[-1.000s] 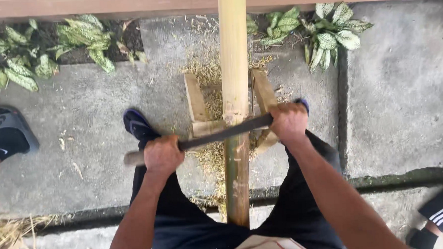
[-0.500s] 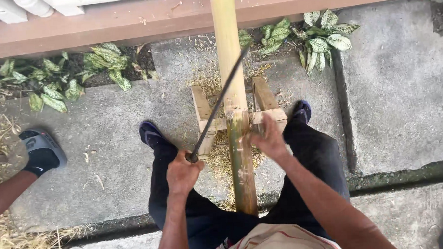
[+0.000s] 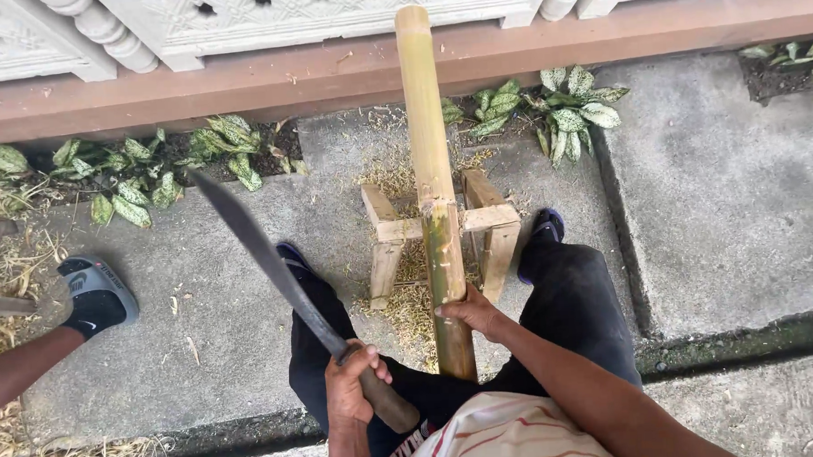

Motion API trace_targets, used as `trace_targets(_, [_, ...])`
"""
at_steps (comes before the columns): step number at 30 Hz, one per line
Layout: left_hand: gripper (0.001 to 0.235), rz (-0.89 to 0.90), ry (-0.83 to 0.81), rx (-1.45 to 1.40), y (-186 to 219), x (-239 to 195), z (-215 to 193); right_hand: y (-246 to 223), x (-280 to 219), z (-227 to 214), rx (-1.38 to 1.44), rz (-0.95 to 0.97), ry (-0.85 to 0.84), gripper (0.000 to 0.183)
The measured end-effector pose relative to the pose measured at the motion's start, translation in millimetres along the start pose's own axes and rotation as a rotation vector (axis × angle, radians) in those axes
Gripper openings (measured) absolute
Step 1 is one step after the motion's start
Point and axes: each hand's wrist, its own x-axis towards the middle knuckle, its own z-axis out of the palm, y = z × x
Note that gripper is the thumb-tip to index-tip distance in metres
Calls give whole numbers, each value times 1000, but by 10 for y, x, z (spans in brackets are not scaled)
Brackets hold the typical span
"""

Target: Scraping the outer skin off a bamboo pole using a machete while it rests on a wooden jig.

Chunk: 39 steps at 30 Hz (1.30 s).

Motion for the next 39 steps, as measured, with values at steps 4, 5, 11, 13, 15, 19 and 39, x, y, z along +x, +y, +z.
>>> trace_targets(4, [24, -56, -145, -302, 1, 129, -208, 52, 146, 0, 57, -22, -44, 120])
trace_targets(5, [21, -77, -200, -391, -5, 208, -257, 76, 214, -7, 64, -42, -46, 117])
trace_targets(11, [16, -236, -151, -486, -292, 565, -314, 19, 110, -95, 74, -13, -50, 112])
trace_targets(13, [15, -257, -118, -492, -383, 559, -357, 23, 47, -74, 73, -7, -68, 111])
trace_targets(15, [15, -278, -119, -466, -328, 692, -354, -44, 91, -44, 103, -31, -65, 111])
trace_targets(19, [16, -311, -116, -493, -353, 723, -342, 62, 57, -66, 137, -45, -31, 110])
trace_targets(39, [41, -570, 24, -132, 475, 1103, -2, -40, -43, 91, 214, 45, 26, 108])
